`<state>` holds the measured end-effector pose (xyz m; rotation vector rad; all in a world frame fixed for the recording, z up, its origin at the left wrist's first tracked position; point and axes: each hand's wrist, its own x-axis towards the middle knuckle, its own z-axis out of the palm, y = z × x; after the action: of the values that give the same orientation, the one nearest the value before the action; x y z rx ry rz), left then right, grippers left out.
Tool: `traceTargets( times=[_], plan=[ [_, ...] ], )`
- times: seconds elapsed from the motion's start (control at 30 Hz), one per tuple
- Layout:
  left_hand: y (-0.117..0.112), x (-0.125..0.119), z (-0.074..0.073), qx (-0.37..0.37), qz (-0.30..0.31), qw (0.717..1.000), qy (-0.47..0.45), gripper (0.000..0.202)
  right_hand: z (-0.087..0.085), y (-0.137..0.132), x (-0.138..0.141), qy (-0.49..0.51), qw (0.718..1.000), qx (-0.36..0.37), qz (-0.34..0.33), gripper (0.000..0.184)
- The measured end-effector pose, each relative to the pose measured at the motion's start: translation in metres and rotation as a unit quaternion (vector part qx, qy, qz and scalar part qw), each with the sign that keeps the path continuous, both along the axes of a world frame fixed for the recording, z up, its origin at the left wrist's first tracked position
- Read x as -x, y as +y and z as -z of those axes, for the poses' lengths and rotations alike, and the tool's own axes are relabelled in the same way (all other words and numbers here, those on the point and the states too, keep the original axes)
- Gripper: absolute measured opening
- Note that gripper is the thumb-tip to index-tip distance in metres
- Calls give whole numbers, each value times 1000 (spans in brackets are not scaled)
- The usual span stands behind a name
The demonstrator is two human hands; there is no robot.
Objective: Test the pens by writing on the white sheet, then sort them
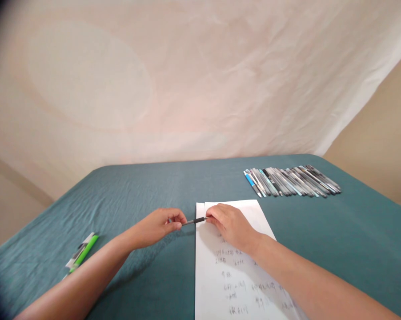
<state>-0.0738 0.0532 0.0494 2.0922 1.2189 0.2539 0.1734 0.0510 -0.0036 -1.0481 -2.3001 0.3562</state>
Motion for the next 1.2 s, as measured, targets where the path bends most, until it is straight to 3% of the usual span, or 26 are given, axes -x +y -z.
traceTargets(
  times=[0.17, 0.3, 0.6, 0.73, 1.0, 1.1, 1.2],
  plan=[
    [2, 1, -1, 25, 6, 1000, -13, 22, 1, 0, -1, 5, 1000, -18, 5, 12],
    [2, 4, -3, 78, 62, 995, -8, 29, 1, 0, -1, 5, 999, -54, 1, 12],
    [6, 9, -3, 170, 96, 981, -15, 36, -4, 0, -1, -43, 993, -89, -70, 14],
    [4, 7, -2, 120, 76, 990, 21, 32, -4, -2, -1, -61, 992, -72, -80, 15],
    [-7, -4, 2, -96, 40, 988, 110, 26, -2, -3, -3, -38, 998, -20, -40, 18],
    [-7, -5, -1, -106, 29, 989, 103, 26, -3, -3, -3, -20, 1000, -12, -19, 18],
    [-2, 2, -7, -53, 32, 996, 62, 32, -2, -1, -4, 4, 1000, -8, 12, 17]
  ],
)
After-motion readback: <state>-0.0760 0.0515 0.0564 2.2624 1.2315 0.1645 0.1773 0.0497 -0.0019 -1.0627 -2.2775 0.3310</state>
